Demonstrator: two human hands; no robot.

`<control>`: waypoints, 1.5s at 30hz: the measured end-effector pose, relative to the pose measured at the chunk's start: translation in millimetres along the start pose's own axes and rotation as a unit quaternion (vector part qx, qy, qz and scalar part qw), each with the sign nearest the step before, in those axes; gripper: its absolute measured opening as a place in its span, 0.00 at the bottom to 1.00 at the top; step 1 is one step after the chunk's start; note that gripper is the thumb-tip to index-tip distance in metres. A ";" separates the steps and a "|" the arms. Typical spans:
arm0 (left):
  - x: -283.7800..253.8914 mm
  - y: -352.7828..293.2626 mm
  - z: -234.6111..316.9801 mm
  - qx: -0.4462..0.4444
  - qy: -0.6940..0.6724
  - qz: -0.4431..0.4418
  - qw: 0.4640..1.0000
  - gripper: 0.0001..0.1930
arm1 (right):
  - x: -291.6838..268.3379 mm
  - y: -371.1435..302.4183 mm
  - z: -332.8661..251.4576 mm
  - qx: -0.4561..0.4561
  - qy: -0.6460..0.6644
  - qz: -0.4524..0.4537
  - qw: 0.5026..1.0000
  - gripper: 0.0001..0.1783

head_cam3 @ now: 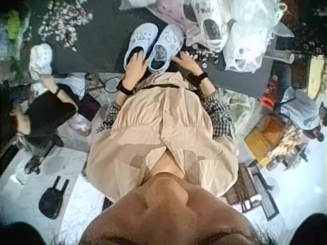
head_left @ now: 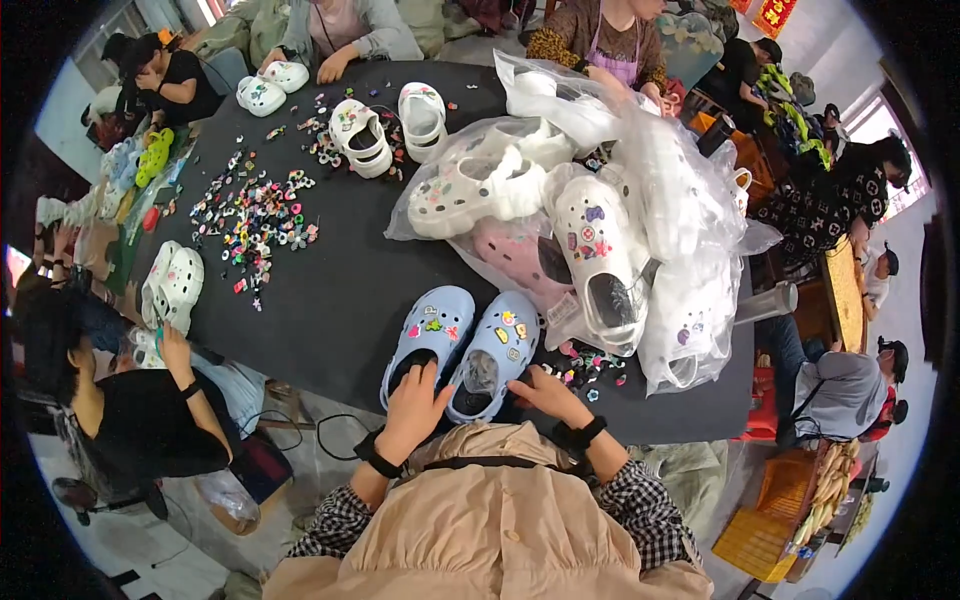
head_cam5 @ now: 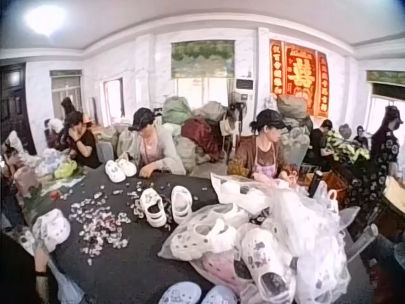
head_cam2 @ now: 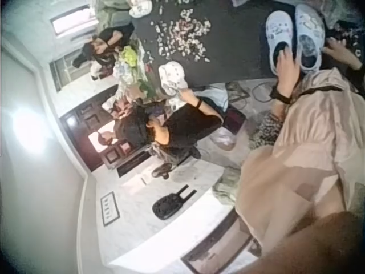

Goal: The recorder is placing decorative charms on rubber clogs and then packaging the shoes into plastic bags and placing them into a sack.

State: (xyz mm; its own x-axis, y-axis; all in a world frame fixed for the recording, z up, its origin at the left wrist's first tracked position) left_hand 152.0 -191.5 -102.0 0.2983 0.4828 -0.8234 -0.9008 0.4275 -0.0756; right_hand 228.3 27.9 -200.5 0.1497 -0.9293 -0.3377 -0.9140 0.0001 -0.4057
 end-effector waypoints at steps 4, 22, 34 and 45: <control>5.8 5.7 -3.3 -0.007 0.004 0.033 0.999 0.24 | 12.0 7.0 -13.5 -0.020 0.150 0.007 0.988 0.35; 8.5 6.7 -21.2 -0.058 -0.010 0.065 0.996 0.20 | 23.3 11.5 -6.3 -0.010 0.260 -0.056 0.964 0.23; -53.2 18.4 -115.4 -0.090 -0.030 0.195 0.976 0.19 | -4.9 -8.4 -45.9 -0.072 0.199 -0.069 0.975 0.21; -106.0 37.9 -258.2 -0.216 0.062 0.210 0.952 0.23 | -69.6 -61.4 -97.8 -0.126 0.215 0.070 0.966 0.18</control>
State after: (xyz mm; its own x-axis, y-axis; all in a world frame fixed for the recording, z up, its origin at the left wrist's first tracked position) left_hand 4.7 -423.8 -162.8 -0.1315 0.4364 -0.8901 -0.9861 -0.1500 0.0722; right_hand 237.1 56.5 -69.0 -0.1019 -0.9943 0.0316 -0.9849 0.0964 -0.1437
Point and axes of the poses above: each hand's wrist, its own y-axis towards the middle knuckle, its own x-axis out of the palm, z = x × y, the point moved 8 cm from there along y, towards the middle knuckle, and after that the axes turned 8 degrees about -x, right-handed, at the moved point
